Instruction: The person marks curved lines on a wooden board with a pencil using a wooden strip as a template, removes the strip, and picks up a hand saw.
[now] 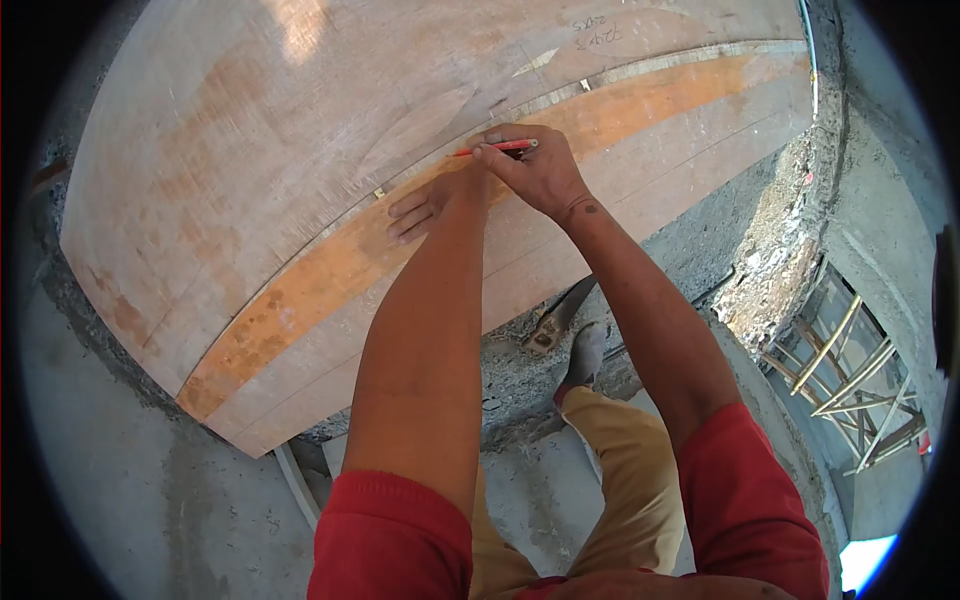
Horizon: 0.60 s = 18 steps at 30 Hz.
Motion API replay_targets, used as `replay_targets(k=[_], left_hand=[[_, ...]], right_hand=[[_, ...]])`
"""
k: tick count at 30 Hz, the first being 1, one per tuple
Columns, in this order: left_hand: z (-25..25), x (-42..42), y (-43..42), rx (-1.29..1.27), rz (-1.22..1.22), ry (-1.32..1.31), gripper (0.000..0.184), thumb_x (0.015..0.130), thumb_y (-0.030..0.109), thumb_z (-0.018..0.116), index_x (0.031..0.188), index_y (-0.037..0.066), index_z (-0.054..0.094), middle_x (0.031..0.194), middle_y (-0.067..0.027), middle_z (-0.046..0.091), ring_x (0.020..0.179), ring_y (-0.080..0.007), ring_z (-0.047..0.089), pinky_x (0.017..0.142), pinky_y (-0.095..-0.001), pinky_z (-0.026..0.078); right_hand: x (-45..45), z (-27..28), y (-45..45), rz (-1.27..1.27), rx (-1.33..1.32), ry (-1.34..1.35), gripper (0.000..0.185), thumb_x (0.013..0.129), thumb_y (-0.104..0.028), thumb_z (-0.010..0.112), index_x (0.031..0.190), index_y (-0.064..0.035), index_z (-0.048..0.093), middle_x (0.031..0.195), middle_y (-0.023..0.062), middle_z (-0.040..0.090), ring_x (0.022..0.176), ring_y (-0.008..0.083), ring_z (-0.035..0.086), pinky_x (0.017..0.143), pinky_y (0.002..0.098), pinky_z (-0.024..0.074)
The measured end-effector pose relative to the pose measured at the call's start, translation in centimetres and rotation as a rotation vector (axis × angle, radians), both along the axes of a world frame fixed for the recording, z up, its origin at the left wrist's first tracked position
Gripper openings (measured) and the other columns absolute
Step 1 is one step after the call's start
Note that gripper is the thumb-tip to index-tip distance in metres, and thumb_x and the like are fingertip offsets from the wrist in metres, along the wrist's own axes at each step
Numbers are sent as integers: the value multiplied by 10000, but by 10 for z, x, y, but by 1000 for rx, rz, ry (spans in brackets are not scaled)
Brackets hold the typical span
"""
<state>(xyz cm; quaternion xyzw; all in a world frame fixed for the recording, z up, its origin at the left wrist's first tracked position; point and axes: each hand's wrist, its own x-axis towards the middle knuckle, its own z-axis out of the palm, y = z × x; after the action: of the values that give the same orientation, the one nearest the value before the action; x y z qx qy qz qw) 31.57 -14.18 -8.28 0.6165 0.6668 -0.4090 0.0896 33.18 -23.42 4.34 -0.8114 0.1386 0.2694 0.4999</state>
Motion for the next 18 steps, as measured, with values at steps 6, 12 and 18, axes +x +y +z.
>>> replay_targets(k=[6, 12, 18], left_hand=[[30, 8, 10, -236, -72, 31, 1173, 950, 620, 519, 1554, -108, -174, 1631, -387, -160, 1536, -526, -124, 1205, -655, 185], [-4, -7, -10, 112, -38, -210, 1229, 924, 562, 605, 1511, -162, -196, 1601, -418, -195, 1506, -573, -169, 1208, -671, 137], [27, -5, 3, -59, 26, -262, 1421, 813, 559, 758, 1478, -156, -274, 1581, -405, -266, 1490, -558, -247, 1212, -661, 105]], right_hand=[[22, -27, 42, 170, 4, 25, 234, 900, -246, 763, 1026, -51, 798, 892, 95, 773, 821, 136, 693, 789, 286, 553], [38, -51, 47, 277, 26, -101, 206, 854, -284, 742, 929, -106, 814, 842, 150, 761, 779, 286, 736, 767, 355, 576], [40, -60, 41, 378, 78, -75, 193, 843, -272, 748, 917, -106, 812, 838, 148, 760, 780, 302, 732, 777, 357, 580]])
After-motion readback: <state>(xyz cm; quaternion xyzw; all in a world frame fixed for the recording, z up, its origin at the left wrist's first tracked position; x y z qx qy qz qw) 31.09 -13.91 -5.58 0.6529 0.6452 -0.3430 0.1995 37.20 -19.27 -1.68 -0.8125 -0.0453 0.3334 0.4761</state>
